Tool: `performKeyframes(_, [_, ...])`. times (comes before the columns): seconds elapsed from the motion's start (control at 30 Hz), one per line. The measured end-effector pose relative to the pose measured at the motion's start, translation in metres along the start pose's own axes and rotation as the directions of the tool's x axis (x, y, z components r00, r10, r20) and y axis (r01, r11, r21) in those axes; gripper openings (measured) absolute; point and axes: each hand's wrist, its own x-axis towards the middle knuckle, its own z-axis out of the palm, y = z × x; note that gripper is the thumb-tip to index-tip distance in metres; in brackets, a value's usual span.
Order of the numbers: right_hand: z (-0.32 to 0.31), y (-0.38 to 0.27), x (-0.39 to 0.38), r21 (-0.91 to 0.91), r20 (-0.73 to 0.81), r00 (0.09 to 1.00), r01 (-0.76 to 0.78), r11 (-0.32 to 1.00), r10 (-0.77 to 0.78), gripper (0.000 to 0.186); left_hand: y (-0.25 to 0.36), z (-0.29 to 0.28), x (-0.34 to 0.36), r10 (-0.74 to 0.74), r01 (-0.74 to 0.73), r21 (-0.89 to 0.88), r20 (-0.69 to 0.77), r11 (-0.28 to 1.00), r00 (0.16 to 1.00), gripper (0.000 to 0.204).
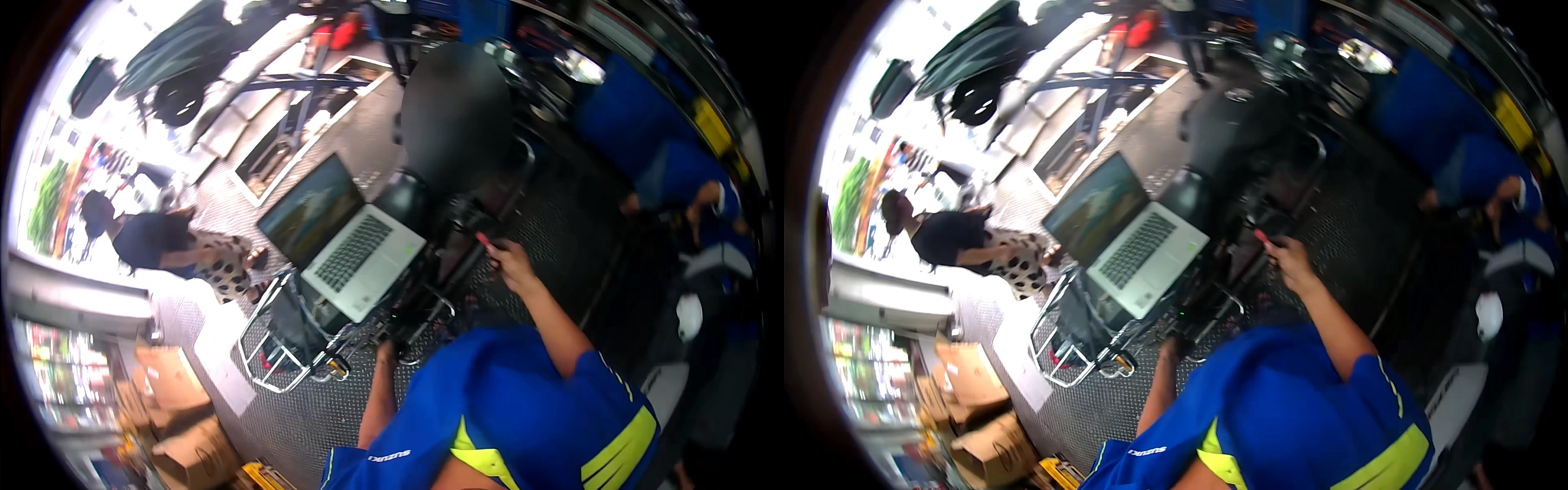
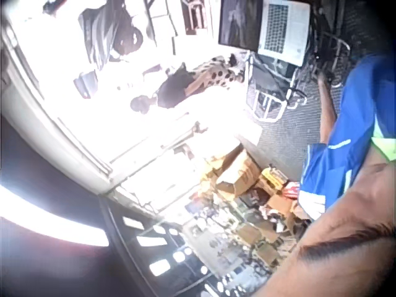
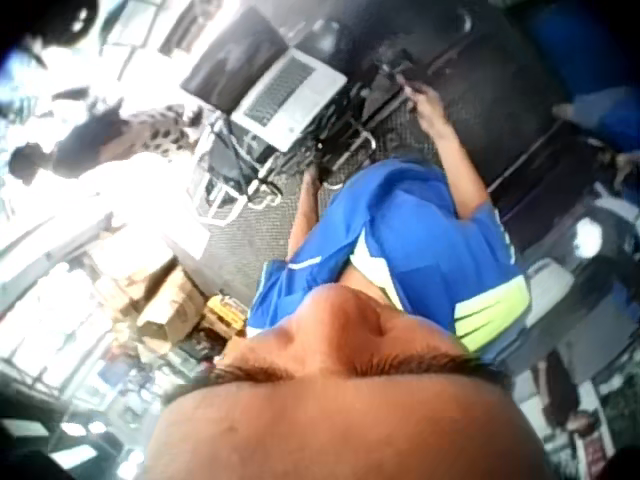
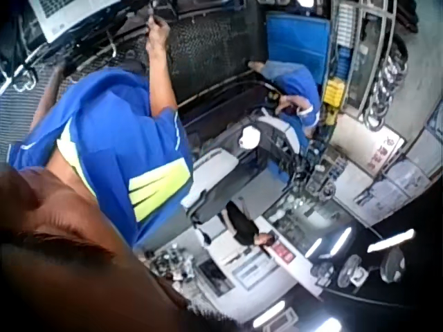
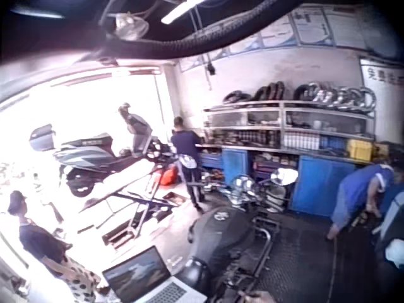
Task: The person uses a power tool to remove a side panel from a motorcycle, then uses a screwdriver to work on internal components while referencing a laptop computer.
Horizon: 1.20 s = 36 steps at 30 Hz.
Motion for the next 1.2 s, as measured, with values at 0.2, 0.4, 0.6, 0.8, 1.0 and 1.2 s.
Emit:
performKeyframes(0.2, [-0.061,0.032,0.027,0.068,-0.129,0.99,-0.052,0.996,0.061,0.008,0.135,0.03,-0.001,-0.109,0.111,-0.283,0.024,0.953,0.994,0.036])
performKeyframes(0.4, [-0.09,0.052,0.056,0.143,-0.222,0.966,-0.101,0.985,0.131,0.009,0.216,0.084,0.024,-0.152,0.206,-0.289,0.2,0.935,0.968,0.036])
performKeyframes(0.6, [-0.113,0.071,0.107,0.147,-0.139,0.963,-0.212,0.966,0.232,0.013,0.216,0.123,0.1,-0.088,0.096,-0.008,0.314,0.995,0.945,0.027])
performKeyframes(0.8, [-0.12,0.082,0.156,-0.011,-0.134,0.942,-0.312,0.95,0.308,0.015,0.309,0.192,0.099,-0.179,0.188,-0.305,0.059,0.934,0.982,0.032])
performKeyframes(1.0, [-0.109,0.087,0.17,-0.02,-0.076,0.901,-0.43,0.903,0.427,0.014,0.333,0.212,0.137,-0.238,0.139,-0.61,-0.084,0.78,0.968,0.039])
performKeyframes(1.2, [-0.086,0.092,0.174,-0.162,-0.043,0.954,-0.298,0.941,0.295,0.017,0.31,0.2,0.186,-0.219,0.118,-0.619,-0.091,0.777,0.971,0.042])
